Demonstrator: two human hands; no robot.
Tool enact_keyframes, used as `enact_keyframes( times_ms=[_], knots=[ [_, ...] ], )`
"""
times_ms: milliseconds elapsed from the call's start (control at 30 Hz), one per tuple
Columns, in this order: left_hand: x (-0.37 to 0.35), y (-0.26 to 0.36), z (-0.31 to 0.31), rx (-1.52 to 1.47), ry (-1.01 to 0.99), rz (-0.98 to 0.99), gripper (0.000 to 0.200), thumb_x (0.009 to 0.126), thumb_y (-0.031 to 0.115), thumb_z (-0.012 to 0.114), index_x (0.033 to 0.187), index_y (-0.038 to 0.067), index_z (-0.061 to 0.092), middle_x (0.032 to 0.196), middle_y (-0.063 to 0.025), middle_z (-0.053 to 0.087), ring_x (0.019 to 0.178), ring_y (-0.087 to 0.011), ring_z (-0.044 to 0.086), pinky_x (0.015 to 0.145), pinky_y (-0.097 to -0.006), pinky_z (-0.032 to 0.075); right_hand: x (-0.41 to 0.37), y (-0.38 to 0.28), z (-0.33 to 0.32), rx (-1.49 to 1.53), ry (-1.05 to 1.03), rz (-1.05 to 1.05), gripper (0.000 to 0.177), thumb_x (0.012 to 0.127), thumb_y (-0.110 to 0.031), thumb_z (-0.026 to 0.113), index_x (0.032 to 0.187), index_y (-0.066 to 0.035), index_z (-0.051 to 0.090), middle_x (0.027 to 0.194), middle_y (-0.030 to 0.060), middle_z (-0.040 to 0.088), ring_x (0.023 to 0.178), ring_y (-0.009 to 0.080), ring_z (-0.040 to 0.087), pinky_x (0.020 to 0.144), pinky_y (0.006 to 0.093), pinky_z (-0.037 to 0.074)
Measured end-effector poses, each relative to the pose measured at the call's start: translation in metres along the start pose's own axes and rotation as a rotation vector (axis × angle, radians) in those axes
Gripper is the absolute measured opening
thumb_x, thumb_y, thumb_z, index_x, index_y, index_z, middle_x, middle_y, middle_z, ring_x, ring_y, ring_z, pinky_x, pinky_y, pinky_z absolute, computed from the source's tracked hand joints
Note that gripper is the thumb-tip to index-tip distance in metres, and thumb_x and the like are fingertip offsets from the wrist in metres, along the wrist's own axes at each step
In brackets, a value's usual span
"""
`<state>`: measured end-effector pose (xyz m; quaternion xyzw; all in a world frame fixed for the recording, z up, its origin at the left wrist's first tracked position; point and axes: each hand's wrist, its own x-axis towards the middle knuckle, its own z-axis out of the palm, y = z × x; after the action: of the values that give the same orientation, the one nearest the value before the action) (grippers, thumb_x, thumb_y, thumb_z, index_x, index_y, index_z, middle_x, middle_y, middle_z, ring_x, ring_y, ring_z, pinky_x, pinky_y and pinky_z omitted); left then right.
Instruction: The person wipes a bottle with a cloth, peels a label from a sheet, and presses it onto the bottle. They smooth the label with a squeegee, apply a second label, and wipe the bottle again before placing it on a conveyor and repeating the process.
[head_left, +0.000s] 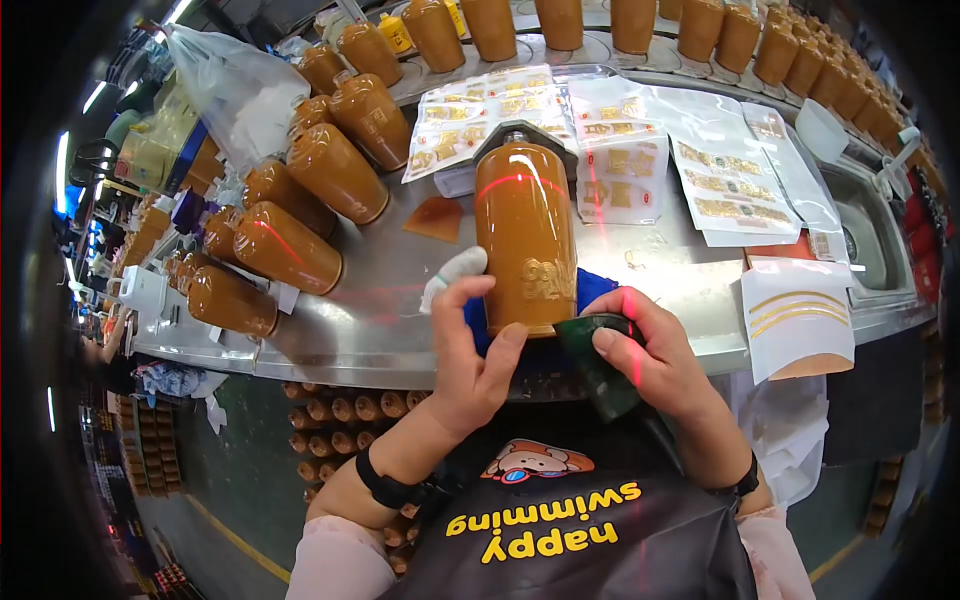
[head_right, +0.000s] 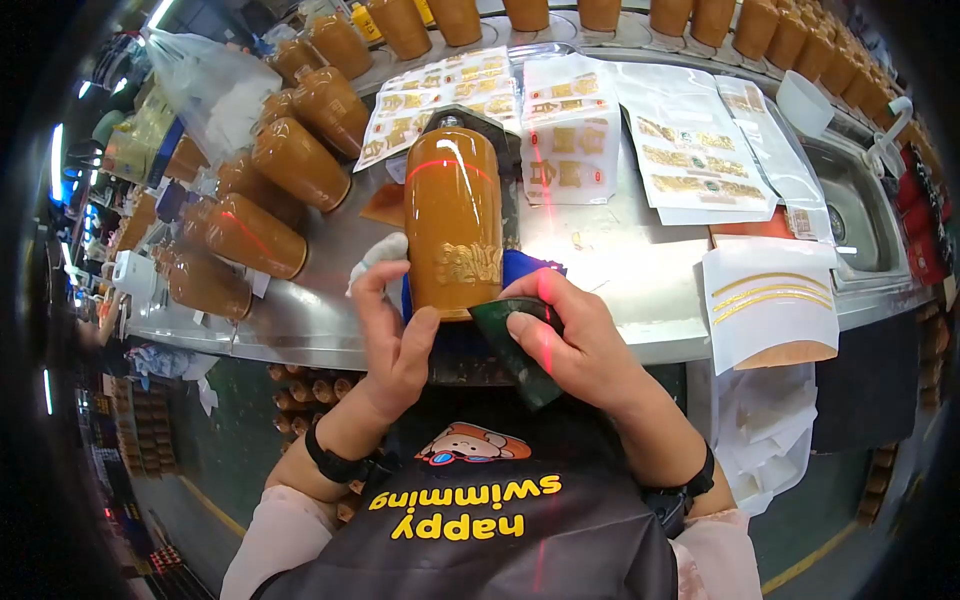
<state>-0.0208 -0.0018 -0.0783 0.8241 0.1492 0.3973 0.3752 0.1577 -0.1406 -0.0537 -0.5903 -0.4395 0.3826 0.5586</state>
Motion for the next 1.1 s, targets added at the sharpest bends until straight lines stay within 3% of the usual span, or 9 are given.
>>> enact_keyframes(
  times_ms=[133,167,300,400,533,767,867,933,1100],
  knots=[
    [-0.011,-0.003,-0.016,0.565,-0.032,0.581,0.032,0.086,0.011,0.064,0.116,0.015,0.056,0.122,-0.0134,0.053,0.123,-0.0265,0.044,0.112,-0.0521,0.022,-0.001,0.004,-0.002,0.036,0.008,0.036,0.020,0.089,-0.011,0.059,0.107,-0.001,0.059,0.083,0.0042,0.061,0.076,0.0100,0.055,0.069,0.0266,0.046],
    [-0.016,-0.005,-0.013,0.579,0.005,0.575,0.024,0.080,0.013,0.069,0.102,0.022,0.065,0.109,-0.0061,0.062,0.116,-0.0266,0.050,0.109,-0.0586,0.024,-0.002,0.003,-0.002,0.050,0.013,0.042,0.020,0.089,-0.011,0.059,0.106,-0.001,0.059,0.083,0.0034,0.061,0.075,0.0094,0.054,0.069,0.0263,0.046],
    [-0.002,-0.002,-0.008,0.632,-0.023,0.743,0.024,0.074,0.019,0.073,0.096,0.026,0.068,0.110,-0.0014,0.064,0.114,-0.0232,0.052,0.109,-0.0557,0.023,-0.004,0.001,-0.004,0.005,0.051,0.049,0.018,0.089,-0.010,0.059,0.105,-0.001,0.059,0.083,0.0004,0.060,0.075,0.0074,0.052,0.068,0.0249,0.045],
    [0.005,0.000,0.003,0.480,-0.075,0.705,0.020,0.081,0.019,0.067,0.100,0.025,0.068,0.099,0.0034,0.070,0.118,-0.0204,0.054,0.109,-0.0522,0.026,-0.007,0.007,-0.008,0.072,0.153,0.102,0.013,0.089,-0.010,0.059,0.101,-0.003,0.058,0.086,-0.0007,0.058,0.079,0.0067,0.052,0.069,0.0231,0.044],
    [-0.001,-0.001,0.003,0.296,0.098,0.552,0.018,0.083,0.015,0.065,0.101,0.020,0.067,0.109,0.0021,0.069,0.118,-0.0223,0.053,0.110,-0.0523,0.027,0.000,-0.002,0.006,0.224,0.307,0.045,0.017,0.094,-0.011,0.057,0.108,-0.004,0.053,0.091,0.0005,0.057,0.080,0.0071,0.053,0.071,0.0210,0.045],
    [-0.021,-0.009,-0.008,0.312,0.236,0.491,0.017,0.085,0.015,0.063,0.101,0.018,0.065,0.114,-0.0006,0.067,0.116,-0.0250,0.052,0.110,-0.0547,0.026,0.012,0.003,-0.004,-0.330,0.338,-0.067,0.030,0.097,-0.022,0.058,0.117,0.000,0.053,0.099,0.0046,0.059,0.089,0.0149,0.055,0.079,0.0272,0.045],
    [-0.017,-0.010,-0.010,0.302,0.208,0.479,0.024,0.082,0.013,0.063,0.106,0.013,0.062,0.121,-0.0054,0.063,0.116,-0.0286,0.051,0.107,-0.0586,0.027,0.018,-0.003,0.026,0.112,0.558,-0.018,0.037,0.096,-0.024,0.058,0.124,0.001,0.053,0.108,0.0075,0.059,0.097,0.0163,0.055,0.085,0.0289,0.045],
    [-0.012,-0.010,-0.002,0.325,0.212,0.503,0.031,0.080,0.012,0.062,0.111,0.011,0.059,0.122,-0.0070,0.062,0.116,-0.0304,0.051,0.106,-0.0599,0.027,0.017,-0.021,0.031,-0.346,0.360,0.028,0.037,0.092,-0.024,0.062,0.119,0.002,0.061,0.109,0.0150,0.063,0.089,0.0211,0.058,0.075,0.0334,0.051],
    [-0.007,-0.009,0.002,0.360,0.232,0.300,0.065,0.077,0.019,0.069,0.135,0.002,0.045,0.127,-0.0209,0.055,0.120,-0.0383,0.049,0.112,-0.0623,0.021,0.022,-0.008,0.028,-0.135,0.420,0.035,0.036,0.093,-0.023,0.060,0.120,0.002,0.060,0.106,0.0133,0.064,0.083,0.0197,0.059,0.066,0.0286,0.051]
  ],
)
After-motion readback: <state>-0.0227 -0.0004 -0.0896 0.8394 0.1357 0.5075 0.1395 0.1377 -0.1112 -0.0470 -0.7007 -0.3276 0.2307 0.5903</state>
